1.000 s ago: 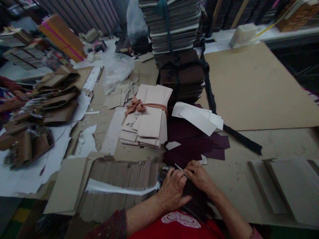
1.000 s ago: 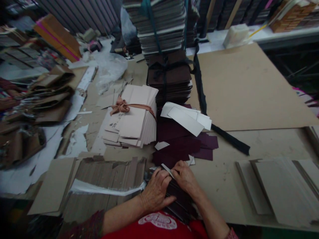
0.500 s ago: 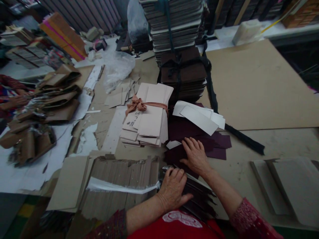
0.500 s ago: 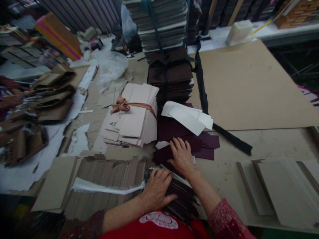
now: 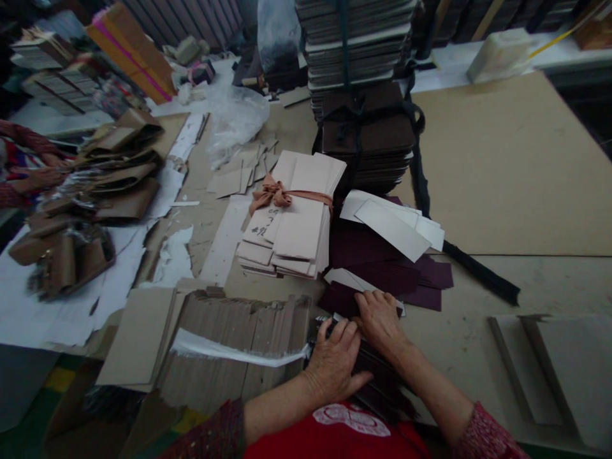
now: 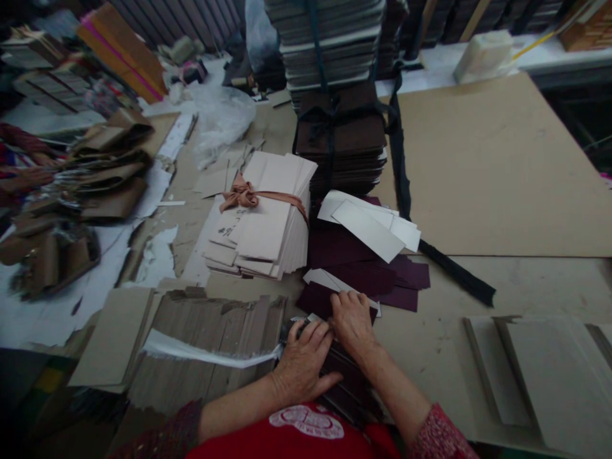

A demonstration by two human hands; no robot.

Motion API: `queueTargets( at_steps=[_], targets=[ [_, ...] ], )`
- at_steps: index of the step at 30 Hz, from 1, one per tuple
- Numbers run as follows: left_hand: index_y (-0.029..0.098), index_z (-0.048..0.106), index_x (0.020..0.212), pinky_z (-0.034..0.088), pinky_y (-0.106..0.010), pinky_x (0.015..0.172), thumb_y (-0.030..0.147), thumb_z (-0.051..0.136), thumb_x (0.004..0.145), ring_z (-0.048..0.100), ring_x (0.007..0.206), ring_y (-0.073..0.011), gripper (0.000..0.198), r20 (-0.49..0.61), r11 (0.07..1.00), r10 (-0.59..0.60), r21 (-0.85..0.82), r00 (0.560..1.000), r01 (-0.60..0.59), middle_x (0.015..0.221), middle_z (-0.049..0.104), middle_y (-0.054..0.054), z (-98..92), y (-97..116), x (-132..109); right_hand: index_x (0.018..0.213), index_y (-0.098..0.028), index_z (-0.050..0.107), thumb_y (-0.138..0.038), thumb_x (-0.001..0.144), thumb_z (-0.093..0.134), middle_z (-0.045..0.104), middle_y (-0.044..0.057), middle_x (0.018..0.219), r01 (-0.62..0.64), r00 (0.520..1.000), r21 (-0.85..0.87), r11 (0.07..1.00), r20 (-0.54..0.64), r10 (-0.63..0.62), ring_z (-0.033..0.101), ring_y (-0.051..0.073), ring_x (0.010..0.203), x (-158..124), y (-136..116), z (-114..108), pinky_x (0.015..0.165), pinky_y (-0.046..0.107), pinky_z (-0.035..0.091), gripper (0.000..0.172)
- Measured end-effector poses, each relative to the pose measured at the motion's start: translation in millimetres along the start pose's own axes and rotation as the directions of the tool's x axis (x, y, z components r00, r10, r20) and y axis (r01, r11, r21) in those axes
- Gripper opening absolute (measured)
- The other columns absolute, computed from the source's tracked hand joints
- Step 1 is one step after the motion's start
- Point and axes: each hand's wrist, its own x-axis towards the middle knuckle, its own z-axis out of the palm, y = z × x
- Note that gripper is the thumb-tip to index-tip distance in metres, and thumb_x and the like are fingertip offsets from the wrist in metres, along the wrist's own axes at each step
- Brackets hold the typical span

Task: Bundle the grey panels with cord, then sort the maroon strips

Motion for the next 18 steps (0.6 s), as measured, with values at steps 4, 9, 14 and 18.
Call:
queueTargets(
  at_steps=[4,9,14,18],
  targets=[
    [0.014,0.048,0.139,0.016,-0.053,0.116,0.068,0.05,0.091,0.037,0.135,-0.0307,0.071,0.028,1.0,-0.016,-0.026,0.999,0.017,0.145,0.049,-0.012,0.2,0.9,-0.1,0.123,-0.019,0.051,-0.026,0.082,0.077,0.057,0.01,0.118,-0.107,0.992,0.013,0.994,-0.069,0.108,0.05,0.029,0.105,-3.9,3.9,3.7,0.088,0.04,0.036,0.048],
    [0.015,0.047,0.138,0.018,-0.055,0.115,0.067,0.054,0.089,0.038,0.136,-0.0318,0.072,0.064,0.996,-0.047,-0.07,0.997,0.052,0.144,0.051,-0.013,-0.3,2.4,0.9,0.111,-0.02,0.054,-0.027,0.077,0.081,0.055,0.009,0.116,-0.177,0.983,0.03,0.984,-0.044,0.178,0.048,0.029,0.103,0.4,2.6,4.2,0.084,0.039,0.037,0.044],
    [0.015,0.048,0.138,0.018,-0.056,0.116,0.066,0.058,0.088,0.039,0.136,-0.0326,0.072,0.066,0.993,-0.058,-0.102,0.996,0.065,0.144,0.051,-0.014,0.3,2.2,2.3,0.105,-0.018,0.054,-0.023,0.077,0.08,0.053,0.01,0.114,-0.279,0.96,0.11,0.954,0.004,0.281,0.047,0.03,0.105,0.7,-3.2,6.0,0.086,0.04,0.038,0.039],
    [0.016,0.047,0.138,0.018,-0.057,0.115,0.066,0.058,0.088,0.04,0.135,-0.0326,0.072,0.062,0.991,-0.058,-0.114,0.996,0.065,0.144,0.052,-0.014,1.5,1.9,2.4,0.1,-0.016,0.056,-0.021,0.077,0.077,0.051,0.014,0.116,-0.345,0.938,0.194,0.918,0.05,0.342,0.046,0.033,0.106,2.5,-4.1,8.4,0.088,0.044,0.039,0.032]
  ],
)
